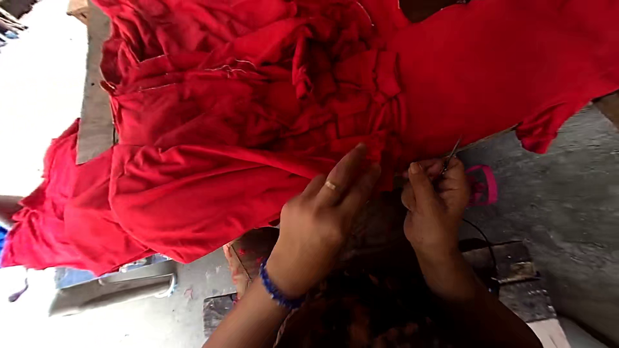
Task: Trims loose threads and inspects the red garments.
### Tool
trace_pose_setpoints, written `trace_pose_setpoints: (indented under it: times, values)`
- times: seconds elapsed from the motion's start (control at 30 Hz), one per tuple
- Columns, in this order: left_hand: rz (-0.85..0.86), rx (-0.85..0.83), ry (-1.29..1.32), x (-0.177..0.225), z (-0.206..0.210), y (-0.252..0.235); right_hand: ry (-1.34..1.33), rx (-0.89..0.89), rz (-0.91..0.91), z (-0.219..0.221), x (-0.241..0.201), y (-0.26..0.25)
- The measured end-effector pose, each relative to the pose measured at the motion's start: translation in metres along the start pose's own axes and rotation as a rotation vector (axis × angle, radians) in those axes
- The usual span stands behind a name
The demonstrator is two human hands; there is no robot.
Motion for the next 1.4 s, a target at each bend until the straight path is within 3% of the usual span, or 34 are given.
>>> trace_pose_setpoints:
  times: [0.1,0.27,0.47,0.57,0.73,0.83,0.93,1.03,1.13,1.23,1.4]
  values:
    - [-0.053,-0.016,0.011,-0.018,0.009,-0.018,-0.009,-0.025,-0.066,-0.002,-0.006,-0.002]
    - [-0.179,0.09,0.616,-0.05,-0.025,-0.014,-0.022,-0.133,-0.14,0.011,-0.016,-0.01]
    - [-0.234,0.379,0.79,-0.073,-0.058,0.023,-0.288,-0.538,0.043,0.085,-0.02,0.008]
    - [-0.385,0.488,0.849,-0.084,-0.057,0.041,-0.307,-0.672,0.077,0.12,-0.018,0.031]
    - [-0.661,0.586,0.755,-0.097,-0.063,0.07,-0.271,-0.623,0.112,0.149,-0.012,0.047]
    - [-0.644,0.662,0.529,-0.09,-0.094,0.09,-0.322,-0.57,0.184,0.152,-0.015,0.044]
    - [-0.475,0.761,0.385,-0.057,-0.12,0.104,-0.327,-0.544,0.195,0.15,-0.021,0.042]
    - [-0.497,0.595,0.483,-0.038,-0.098,0.102,-0.376,-0.555,0.205,0.15,-0.029,0.046]
    - [-0.63,0.52,0.711,-0.046,-0.069,0.102,-0.415,-0.586,0.102,0.15,-0.04,0.05]
    - [-0.708,0.566,0.908,-0.052,-0.061,0.103,-0.309,-0.642,-0.1,0.148,-0.055,0.054]
    - [-0.8,0.589,0.981,-0.06,-0.058,0.102,-0.19,-0.677,-0.315,0.147,-0.065,0.064]
Point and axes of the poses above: each hand's wrist, its own y-axis away from the middle knuckle, its own z-axis out of the palm, x = y × z, the point moved 8 cm from there along -y, towards the middle knuckle, and after that the axes turned 4 degrees about -z, right-handed, at the moved point
